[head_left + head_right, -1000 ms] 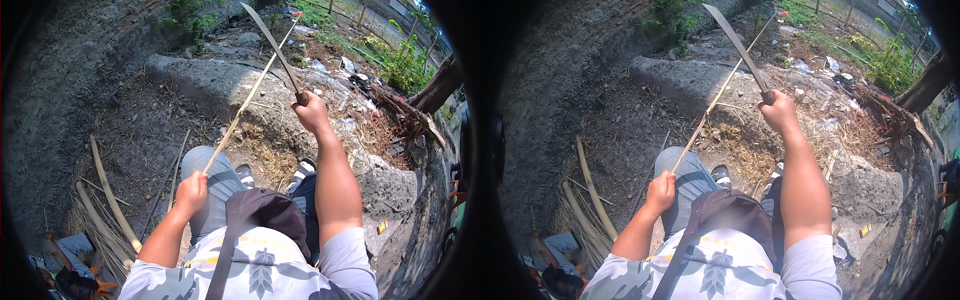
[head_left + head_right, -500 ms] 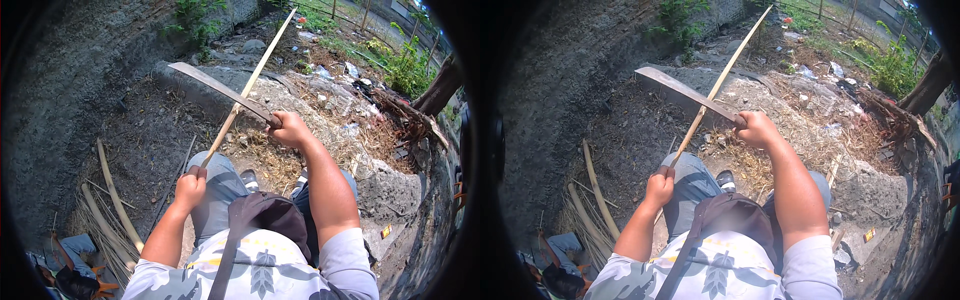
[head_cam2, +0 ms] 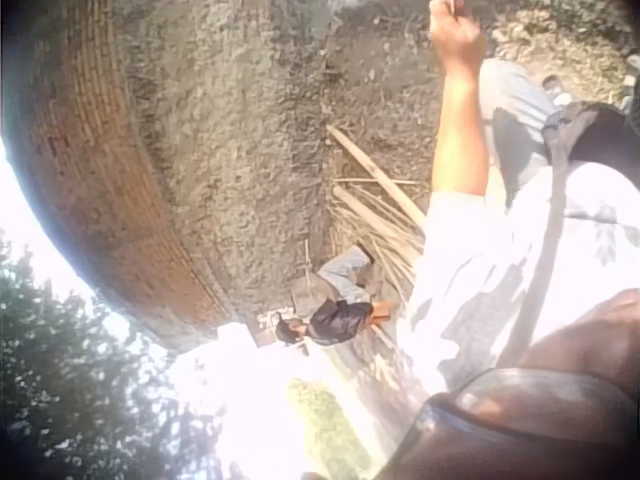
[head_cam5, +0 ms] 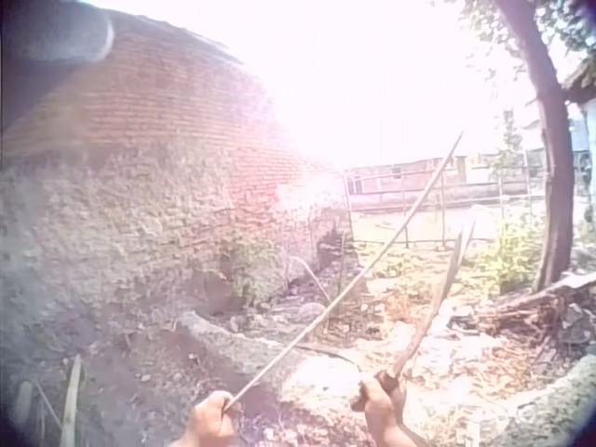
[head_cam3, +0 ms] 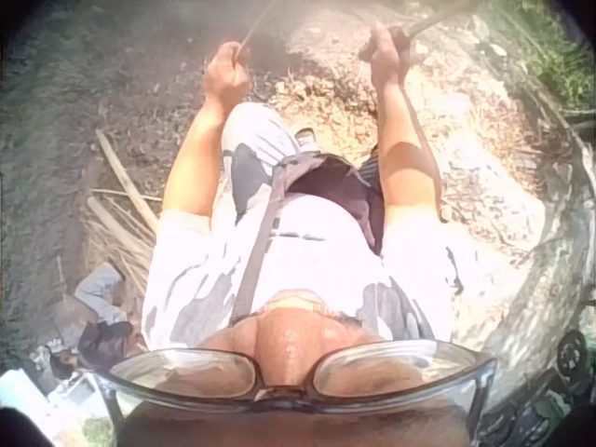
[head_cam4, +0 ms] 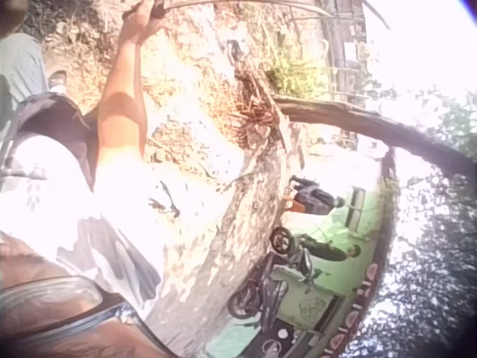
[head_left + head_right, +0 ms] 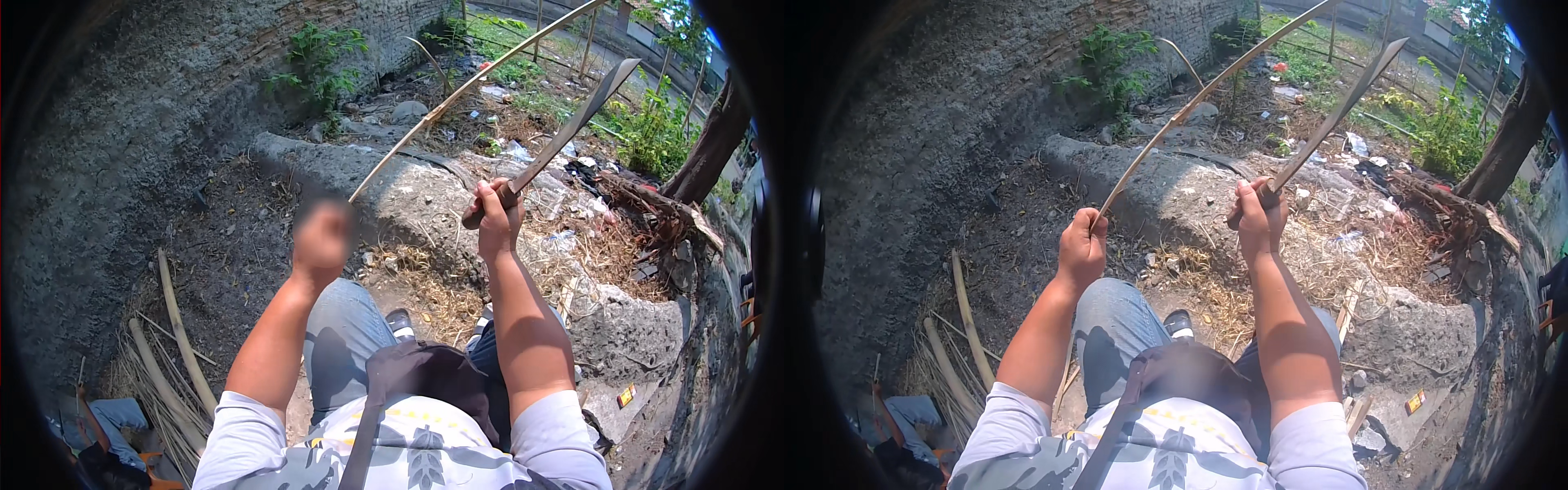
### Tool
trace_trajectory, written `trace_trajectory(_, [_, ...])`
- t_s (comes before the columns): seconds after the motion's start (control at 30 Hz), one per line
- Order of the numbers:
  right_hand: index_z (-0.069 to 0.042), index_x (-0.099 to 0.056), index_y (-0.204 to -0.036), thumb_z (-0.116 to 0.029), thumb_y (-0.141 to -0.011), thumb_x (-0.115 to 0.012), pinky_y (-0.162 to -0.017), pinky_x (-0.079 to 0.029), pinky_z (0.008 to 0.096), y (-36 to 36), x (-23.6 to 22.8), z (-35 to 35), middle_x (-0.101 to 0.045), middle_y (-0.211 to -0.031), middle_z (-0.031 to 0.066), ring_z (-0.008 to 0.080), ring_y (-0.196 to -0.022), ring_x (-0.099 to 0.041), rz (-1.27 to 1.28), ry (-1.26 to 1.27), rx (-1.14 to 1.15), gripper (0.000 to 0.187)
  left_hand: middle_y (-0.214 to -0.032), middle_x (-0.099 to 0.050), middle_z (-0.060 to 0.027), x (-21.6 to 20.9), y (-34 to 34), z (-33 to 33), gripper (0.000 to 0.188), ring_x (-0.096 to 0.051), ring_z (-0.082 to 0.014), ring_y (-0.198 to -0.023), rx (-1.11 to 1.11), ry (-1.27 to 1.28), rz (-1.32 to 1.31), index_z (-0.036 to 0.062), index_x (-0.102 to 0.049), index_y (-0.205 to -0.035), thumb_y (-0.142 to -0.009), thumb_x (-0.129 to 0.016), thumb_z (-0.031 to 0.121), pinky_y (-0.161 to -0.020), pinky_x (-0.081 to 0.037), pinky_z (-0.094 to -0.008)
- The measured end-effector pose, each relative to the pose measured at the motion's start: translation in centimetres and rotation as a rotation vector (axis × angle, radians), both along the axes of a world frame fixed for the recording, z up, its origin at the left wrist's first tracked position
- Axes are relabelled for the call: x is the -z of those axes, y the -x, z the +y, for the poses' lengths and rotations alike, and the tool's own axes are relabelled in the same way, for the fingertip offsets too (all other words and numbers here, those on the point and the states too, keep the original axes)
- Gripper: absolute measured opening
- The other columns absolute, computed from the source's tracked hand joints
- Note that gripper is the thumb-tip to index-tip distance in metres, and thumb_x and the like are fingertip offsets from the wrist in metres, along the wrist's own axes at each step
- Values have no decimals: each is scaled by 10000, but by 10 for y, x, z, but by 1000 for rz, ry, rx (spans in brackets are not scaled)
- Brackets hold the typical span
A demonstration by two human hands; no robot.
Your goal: The person shaves a long strip of bamboo using a machete, repeatedly drawing the blade along the length of the wood to remove layers.
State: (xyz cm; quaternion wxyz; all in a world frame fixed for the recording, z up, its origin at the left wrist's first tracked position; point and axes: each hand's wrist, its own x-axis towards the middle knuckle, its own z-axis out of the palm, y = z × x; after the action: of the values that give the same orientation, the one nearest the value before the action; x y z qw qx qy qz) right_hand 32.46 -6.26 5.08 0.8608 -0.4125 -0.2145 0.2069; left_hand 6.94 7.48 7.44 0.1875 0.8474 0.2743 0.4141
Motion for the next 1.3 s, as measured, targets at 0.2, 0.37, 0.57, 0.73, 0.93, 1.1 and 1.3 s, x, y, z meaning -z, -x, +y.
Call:
trace_trajectory(0.2, [-88, -556, -870, -84, -916, -704, -551, -511, 254, -4, -3, -5, -654, -989, 75, 85, -633, -573, -140, 93, -86, 155, -701, -433, 67, -40, -75, 11, 246, -409, -36, -622, 267, 84, -266, 76, -582, -1010, -1100, -480, 281, -556, -343, -240])
trace_trajectory(0.37, [-76, -533, -822, -103, -911, -704, -577, -500, 258, 9, 0, -4, -625, -1185, 110, 69, -663, -545, -159, 86, -216, 194, -744, -412, 80, -76, -111, 3, 259, -377, -20, -632, 498, 198, -307, 96, -554, -1020, -1109, -447, 314, -563, -337, -205])
trace_trajectory(0.57, [-63, -533, -871, -84, -913, -733, -617, -557, 256, 25, -3, -2, -653, -1198, 111, 82, -791, -608, -242, 151, -217, 205, -744, -442, 54, -85, -138, -31, 266, -407, -43, -631, 723, 487, -721, 99, -528, -1016, -1114, -426, 324, -573, -371, -220])
trace_trajectory(0.73, [-28, -603, -912, -96, -924, -734, -613, -525, 251, 33, 8, -3, -699, -959, 50, 81, -782, -627, -364, 180, -169, 148, -821, -485, 19, -59, -127, -32, 318, -475, -88, -735, 647, 518, -656, 103, -540, -1104, -1115, -377, 375, -709, -442, -252])
trace_trajectory(0.93, [-41, -622, -906, -97, -906, -745, -631, -503, 260, 42, 6, -14, -693, -855, 13, 68, -717, -597, -385, 248, -212, 136, -904, -535, 44, -32, -116, -38, 378, -514, -50, -829, 577, 465, -543, 107, -584, -1205, -1111, -374, 407, -757, -443, -230])
trace_trajectory(1.1, [-64, -593, -872, -92, -892, -765, -685, -518, 266, 39, 4, -22, -684, -851, 19, 76, -790, -628, -347, 455, -382, 176, -912, -546, 31, -28, -114, -48, 421, -522, -50, -844, 535, 420, -543, 91, -578, -1237, -1109, -360, 427, -757, -443, -230])
trace_trajectory(1.3, [-51, -574, -956, 25, -866, -756, -728, -546, 261, 49, 11, -15, -718, -986, 74, 90, -875, -666, -150, 228, -573, 217, -910, -543, 18, -23, -118, -52, 462, -529, -61, -813, 360, 273, -634, 65, -555, -1232, -1115, -310, 439, -731, -454, -234])
